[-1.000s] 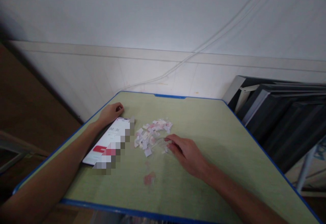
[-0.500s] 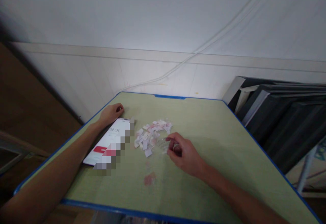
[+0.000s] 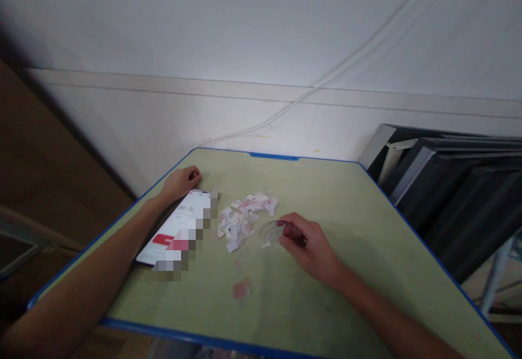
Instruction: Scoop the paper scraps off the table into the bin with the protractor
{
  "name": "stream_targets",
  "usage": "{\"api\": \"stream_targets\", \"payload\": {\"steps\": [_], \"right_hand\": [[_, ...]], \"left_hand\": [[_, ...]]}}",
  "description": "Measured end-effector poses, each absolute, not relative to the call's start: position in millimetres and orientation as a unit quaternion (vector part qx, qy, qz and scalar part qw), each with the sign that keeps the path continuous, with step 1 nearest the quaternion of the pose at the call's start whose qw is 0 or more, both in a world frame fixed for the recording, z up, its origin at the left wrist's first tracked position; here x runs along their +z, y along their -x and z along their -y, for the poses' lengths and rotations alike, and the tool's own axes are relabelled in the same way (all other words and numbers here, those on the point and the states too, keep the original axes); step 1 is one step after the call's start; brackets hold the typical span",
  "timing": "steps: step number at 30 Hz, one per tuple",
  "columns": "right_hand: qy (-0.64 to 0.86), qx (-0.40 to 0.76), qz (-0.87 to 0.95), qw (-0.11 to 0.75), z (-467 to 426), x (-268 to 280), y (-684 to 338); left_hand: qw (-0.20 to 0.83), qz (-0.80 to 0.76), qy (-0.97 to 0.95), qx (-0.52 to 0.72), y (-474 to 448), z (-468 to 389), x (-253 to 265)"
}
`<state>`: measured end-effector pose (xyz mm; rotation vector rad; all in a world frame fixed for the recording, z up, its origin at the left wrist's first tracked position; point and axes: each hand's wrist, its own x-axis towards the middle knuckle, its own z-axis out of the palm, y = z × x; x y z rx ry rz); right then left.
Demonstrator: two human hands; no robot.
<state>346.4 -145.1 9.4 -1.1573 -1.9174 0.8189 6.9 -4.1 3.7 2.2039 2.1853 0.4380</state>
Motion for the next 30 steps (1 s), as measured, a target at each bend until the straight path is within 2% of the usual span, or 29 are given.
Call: {"api": "stream_targets", "payload": {"steps": [8,15,21,26,30], "right_hand": [[0.467,0.299,0.763,0.333,138.8,13.6,-361.6],[0.478,0.215,0.79,0.318,136.6,17.6,-365.7],[0.459,0.271,0.795,0.29,138.8,19.3,-365.8],[0.461,0.257,0.786,0.322,140.0,22.0,-363.5],[0.465,0.263,0.786,0.313,140.7,24.2,-363.9]], "left_hand": [[0.002,-0.694,-0.705,0.145,-5.8,3.1,1.9],[-0.005,-0.694,-0.706,0.141,-5.4,2.4,1.0],[-0.002,-0.695,-0.706,0.136,-6.9,3.8,3.5],[0.0,-0.695,-0.706,0.138,-7.1,4.5,3.9],[-0.002,-0.695,-0.707,0.134,-7.2,4.8,4.2]]}}
